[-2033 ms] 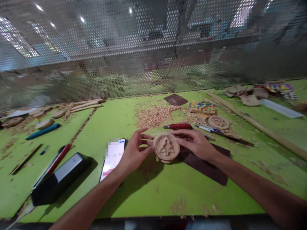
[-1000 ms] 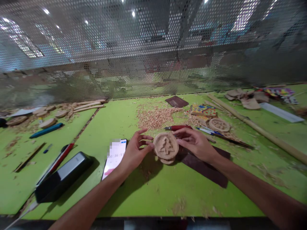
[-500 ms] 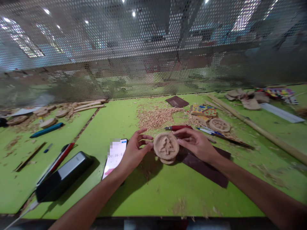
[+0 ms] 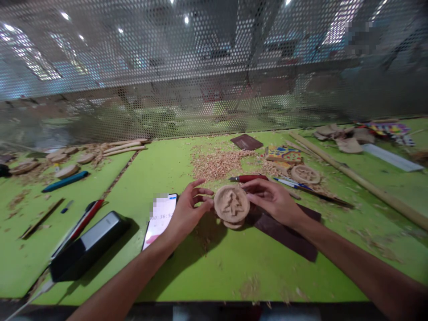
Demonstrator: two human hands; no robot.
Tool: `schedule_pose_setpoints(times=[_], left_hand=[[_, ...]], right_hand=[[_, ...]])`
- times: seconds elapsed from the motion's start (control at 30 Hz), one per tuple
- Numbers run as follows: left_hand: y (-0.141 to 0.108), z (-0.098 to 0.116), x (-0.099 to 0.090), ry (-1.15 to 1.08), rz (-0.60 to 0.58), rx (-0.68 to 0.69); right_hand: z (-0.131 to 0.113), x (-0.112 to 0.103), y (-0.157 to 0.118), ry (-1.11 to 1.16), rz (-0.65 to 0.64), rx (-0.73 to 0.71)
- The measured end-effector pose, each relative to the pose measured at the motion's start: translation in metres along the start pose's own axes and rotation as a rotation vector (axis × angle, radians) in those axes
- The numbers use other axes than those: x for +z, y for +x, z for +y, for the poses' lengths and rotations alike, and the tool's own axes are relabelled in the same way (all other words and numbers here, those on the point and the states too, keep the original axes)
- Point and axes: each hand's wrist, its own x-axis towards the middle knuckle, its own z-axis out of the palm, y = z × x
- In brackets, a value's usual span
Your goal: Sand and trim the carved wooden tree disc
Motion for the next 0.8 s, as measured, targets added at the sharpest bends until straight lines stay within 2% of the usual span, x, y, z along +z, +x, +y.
schedule_pose_setpoints(times=[0.37, 0.8], left_hand=[[-0.0015, -0.0008, -0.0005, 0.000, -0.011, -0.009], [-0.0073, 0.0035, 0.0039, 0.221, 0.007, 0.055]], right_hand=[[0.0015, 0.0005, 0.0007, -0.007, 0.009, 0.021], [-0.0057, 0.0075, -0.0033, 0.026, -0.048, 0.024]])
